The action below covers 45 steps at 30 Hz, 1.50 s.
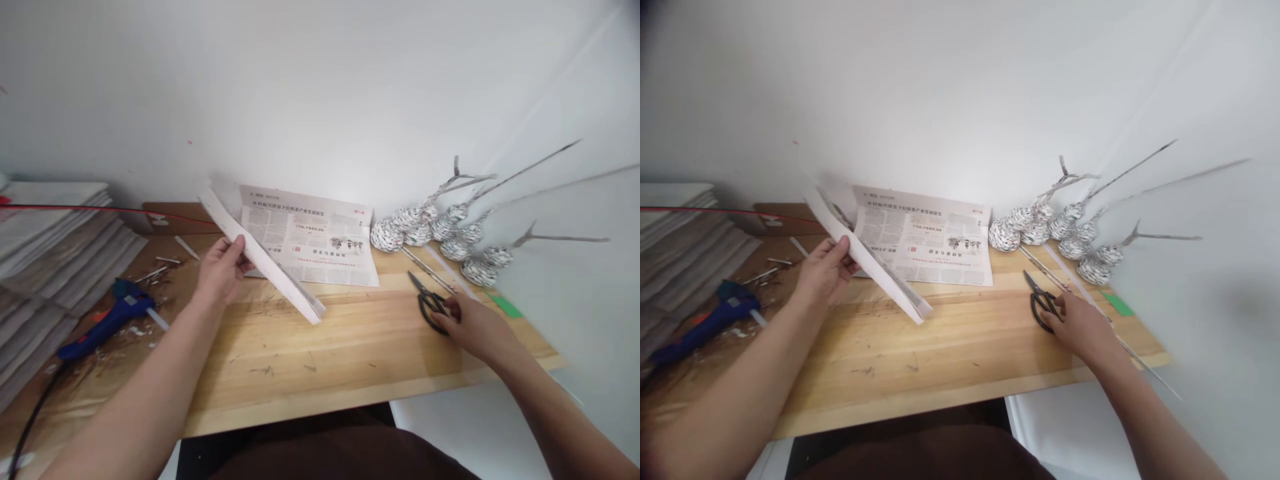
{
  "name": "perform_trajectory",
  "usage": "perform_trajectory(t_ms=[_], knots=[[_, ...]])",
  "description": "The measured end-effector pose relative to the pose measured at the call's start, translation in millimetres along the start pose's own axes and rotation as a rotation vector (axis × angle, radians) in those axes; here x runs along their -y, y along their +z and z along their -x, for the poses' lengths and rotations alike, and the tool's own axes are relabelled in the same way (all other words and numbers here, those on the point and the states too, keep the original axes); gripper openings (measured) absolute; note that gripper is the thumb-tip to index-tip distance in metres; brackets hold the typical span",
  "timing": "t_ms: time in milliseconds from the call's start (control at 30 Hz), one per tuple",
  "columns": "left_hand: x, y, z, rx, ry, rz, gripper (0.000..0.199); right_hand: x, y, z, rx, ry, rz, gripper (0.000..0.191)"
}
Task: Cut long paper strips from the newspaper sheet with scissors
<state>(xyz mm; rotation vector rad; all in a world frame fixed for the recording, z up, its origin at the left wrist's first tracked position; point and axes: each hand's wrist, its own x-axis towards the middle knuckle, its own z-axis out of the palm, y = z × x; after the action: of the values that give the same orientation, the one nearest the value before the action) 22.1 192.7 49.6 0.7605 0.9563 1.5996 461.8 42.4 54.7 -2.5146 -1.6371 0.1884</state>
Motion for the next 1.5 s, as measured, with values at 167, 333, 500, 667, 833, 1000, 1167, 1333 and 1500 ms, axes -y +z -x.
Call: perform_trajectory(t_ms=[167, 333, 500, 667, 833, 1000, 1167, 1333, 1500], knots=[[1, 2.0, 7, 0.090, -0.021, -0.008, 0.044, 1, -2, -3, 0.048, -0.002, -0.015, 0.018], [1, 4.6, 11, 0.159, -0.058, -0.002, 0.051, 48, -5, 20, 0.167, -0.241, -0.416, 0.021], [1, 6.1, 15, 0.193, -0.074, 0.009, 0.052, 135, -4, 32, 0.379, -0.344, -0.983, 0.040], [-1, 6.7, 14, 0.176, -0.043, 0.000, 0.053, 201, 8, 18, 0.376, -0.438, -1.013, 0.043], [0, 7.7, 14, 0.183, -0.022, -0.030, 0.047, 227, 27, 6, 0.478, -0.463, -0.981, 0.044], [1, 8.3, 15, 0.169, 0.000, -0.027, 0.045, 225, 42, 3, 0.619, -0.408, -1.069, 0.046], [-5, 9.4, 30, 0.488, -0.135, 0.022, 0.057, 222, 44, 2, 0.717, -0.407, -1.217, 0.045], [-8, 9.0, 44, 0.796, -0.333, 0.094, 0.085, 225, 54, 8, 0.799, -0.443, -1.363, 0.043], [-4, 11.1, 43, 0.744, -0.329, 0.064, 0.084, 230, 57, 13, 0.801, -0.464, -1.333, 0.041]])
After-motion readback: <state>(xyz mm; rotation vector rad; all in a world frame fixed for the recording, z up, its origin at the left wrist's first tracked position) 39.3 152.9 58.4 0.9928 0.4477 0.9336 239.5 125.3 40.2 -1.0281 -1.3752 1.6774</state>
